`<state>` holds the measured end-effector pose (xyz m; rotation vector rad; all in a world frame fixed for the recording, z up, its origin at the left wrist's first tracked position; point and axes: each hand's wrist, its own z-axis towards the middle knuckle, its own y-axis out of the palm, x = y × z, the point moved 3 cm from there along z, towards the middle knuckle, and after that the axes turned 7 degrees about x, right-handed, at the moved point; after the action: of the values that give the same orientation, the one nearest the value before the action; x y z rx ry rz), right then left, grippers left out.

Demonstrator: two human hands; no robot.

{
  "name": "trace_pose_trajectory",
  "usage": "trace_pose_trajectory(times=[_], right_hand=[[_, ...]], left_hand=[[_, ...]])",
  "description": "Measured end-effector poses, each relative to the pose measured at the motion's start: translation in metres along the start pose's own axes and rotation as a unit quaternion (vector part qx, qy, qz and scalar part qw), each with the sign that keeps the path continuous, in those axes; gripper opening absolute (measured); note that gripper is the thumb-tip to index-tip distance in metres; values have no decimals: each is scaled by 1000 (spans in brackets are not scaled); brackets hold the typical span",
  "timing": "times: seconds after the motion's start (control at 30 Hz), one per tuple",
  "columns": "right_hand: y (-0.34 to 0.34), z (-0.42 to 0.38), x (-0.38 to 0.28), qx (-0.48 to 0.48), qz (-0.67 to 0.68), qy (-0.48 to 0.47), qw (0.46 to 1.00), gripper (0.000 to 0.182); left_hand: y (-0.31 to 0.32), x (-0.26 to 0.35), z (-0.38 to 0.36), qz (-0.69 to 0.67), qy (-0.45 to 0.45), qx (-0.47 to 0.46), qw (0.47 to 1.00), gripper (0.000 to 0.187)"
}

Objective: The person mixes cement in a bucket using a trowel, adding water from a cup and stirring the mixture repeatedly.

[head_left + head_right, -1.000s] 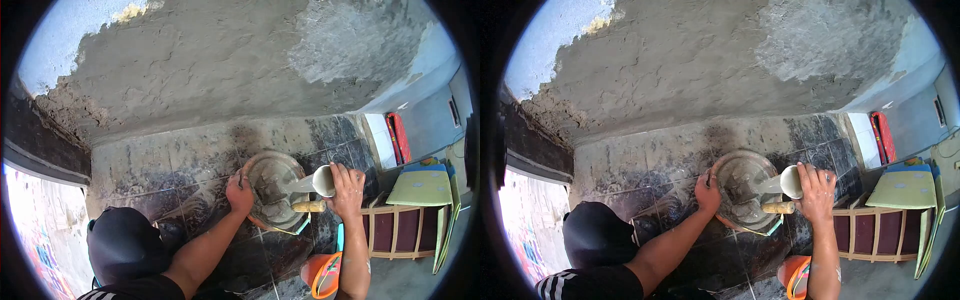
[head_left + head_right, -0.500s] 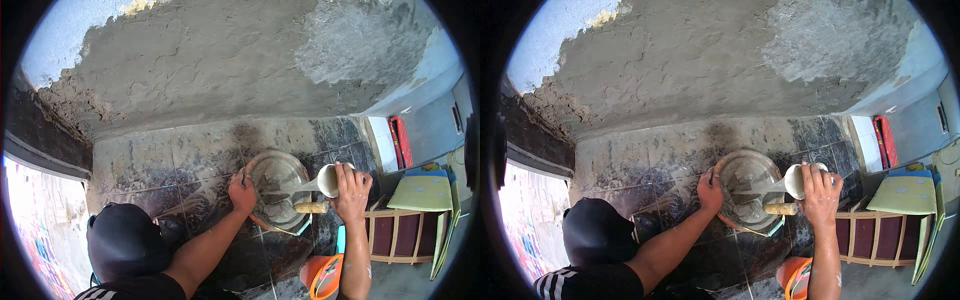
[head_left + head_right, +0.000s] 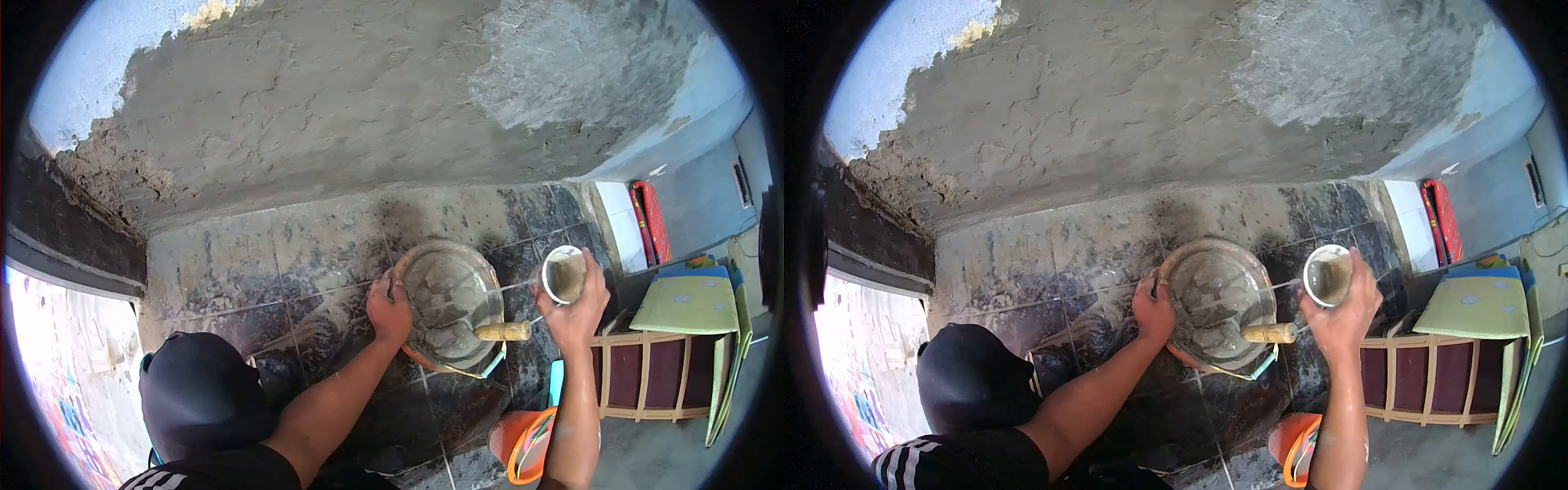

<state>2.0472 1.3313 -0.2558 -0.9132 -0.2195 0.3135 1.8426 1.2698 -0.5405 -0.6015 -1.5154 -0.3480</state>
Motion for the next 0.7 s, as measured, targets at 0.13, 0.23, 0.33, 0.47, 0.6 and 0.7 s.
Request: trace_pose_trajectory(times=[0.13,0.23,0.33,0.47,0.6,0.7], right_hand=[[8,-25,45,35,363,268,892,83],[-17,-59,84,84,331,334,879,84],[-53,-112,128,116,304,367,871,82],[-115,-210,193,124,141,418,889,85],[-159,-310,231,82,-106,487,863,93],[-157,-387,255,36,-206,560,802,79]], left_hand=[[-3,5,2,16,-5,-5,1000,35],[-1,1,-2,28,-10,-1,1000,33],[4,-22,3,23,12,0,1000,33],[3,-9,4,-2,-129,-58,990,35],[5,-8,5,-56,-36,-40,997,34],[6,7,-3,-78,-33,-50,995,36]])
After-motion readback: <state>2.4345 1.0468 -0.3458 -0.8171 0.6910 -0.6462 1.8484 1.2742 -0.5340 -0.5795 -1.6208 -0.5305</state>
